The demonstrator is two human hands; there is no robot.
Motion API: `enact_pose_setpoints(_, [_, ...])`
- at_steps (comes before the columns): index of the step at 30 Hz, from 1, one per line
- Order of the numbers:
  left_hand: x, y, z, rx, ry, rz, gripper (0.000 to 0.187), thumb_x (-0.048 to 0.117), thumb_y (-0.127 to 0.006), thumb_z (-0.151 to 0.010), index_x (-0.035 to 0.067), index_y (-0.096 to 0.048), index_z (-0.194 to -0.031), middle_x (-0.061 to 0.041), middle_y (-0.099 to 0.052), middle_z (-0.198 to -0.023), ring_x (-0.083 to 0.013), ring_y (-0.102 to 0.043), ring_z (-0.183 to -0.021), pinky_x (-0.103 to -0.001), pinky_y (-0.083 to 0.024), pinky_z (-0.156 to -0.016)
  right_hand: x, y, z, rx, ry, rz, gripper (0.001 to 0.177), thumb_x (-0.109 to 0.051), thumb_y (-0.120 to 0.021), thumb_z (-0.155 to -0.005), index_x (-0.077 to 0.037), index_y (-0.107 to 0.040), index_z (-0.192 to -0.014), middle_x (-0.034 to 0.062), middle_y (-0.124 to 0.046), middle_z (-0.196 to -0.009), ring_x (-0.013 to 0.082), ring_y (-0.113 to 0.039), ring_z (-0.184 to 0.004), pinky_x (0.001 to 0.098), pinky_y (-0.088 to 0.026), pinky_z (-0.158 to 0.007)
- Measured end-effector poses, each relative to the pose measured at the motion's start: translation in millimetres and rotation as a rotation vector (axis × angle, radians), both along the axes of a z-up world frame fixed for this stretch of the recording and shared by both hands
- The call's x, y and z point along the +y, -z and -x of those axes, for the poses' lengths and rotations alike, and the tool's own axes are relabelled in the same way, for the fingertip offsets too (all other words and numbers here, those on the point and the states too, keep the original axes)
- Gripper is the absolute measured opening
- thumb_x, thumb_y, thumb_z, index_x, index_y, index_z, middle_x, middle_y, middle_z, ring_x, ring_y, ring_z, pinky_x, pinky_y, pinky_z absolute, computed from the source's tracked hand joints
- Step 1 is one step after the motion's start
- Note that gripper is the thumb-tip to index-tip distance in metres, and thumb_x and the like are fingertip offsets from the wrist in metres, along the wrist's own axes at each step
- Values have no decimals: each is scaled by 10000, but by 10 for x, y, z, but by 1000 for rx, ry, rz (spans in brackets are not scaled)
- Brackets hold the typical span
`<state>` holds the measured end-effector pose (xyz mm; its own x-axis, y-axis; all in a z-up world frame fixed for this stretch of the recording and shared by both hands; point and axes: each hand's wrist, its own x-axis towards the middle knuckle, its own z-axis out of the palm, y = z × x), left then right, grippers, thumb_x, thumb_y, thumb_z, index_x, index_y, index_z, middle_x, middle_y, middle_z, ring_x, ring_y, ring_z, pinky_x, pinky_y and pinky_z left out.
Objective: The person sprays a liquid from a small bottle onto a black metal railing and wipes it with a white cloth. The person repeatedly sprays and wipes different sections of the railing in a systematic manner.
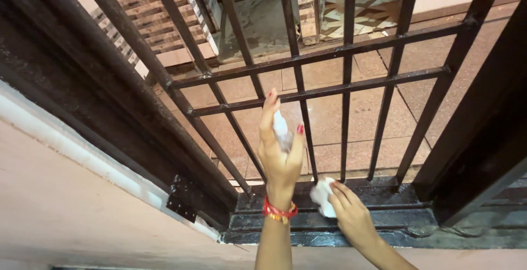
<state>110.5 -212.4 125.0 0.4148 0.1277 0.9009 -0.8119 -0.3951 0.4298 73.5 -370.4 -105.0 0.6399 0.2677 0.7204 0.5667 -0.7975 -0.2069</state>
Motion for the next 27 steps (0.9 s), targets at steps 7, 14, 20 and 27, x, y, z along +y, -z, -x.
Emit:
enact_pose_setpoints(7, [-436, 1144, 315, 552, 139, 82, 594, 87, -668, -909, 124, -458, -1463, -142, -539, -1538, -364, -628, -1057, -431, -514, -867, -615, 354, 127, 433, 123, -651, 387, 50, -633, -772, -23, -707, -1144, 154, -749, -1055, 254, -725, -989, 338, -556, -883])
enact_pose_setpoints(14, [-565, 1349, 373, 495, 124, 33, 542, 93, -695, -913, 73, -493, -1416, -208, -585, -1436, -363, -663, -1251, -413, -537, -1002, -651, -606, 244, 130, 47, -848, 407, -20, -679, -881, 40, -645, -1282, 167, -746, -1126, 137, -661, -1020, 281, -514, -879])
enact_pose_setpoints(20, [-541, 986, 396, 232, 79, 39, 589, 33, -704, -891, 50, -479, -1435, -215, -588, -1415, -353, -646, -1243, -422, -509, -1040, -566, -1826, -185, -413, 119, -367, 338, -19, -779, -825, -23, -718, -1158, 191, -702, -1102, 382, -699, -974, 450, -556, -860])
enact_pose_setpoints(27, [-427, 876, 540, 384, 202, 196, 584, 52, -732, -905, 47, -473, -1429, -169, -611, -1367, -231, -639, -988, -345, -515, -885, -95, -1753, -997, -648, 147, -197, 281, -69, -782, -794, 21, -712, -1052, 233, -586, -1135, 398, -570, -1070, 450, -516, -892])
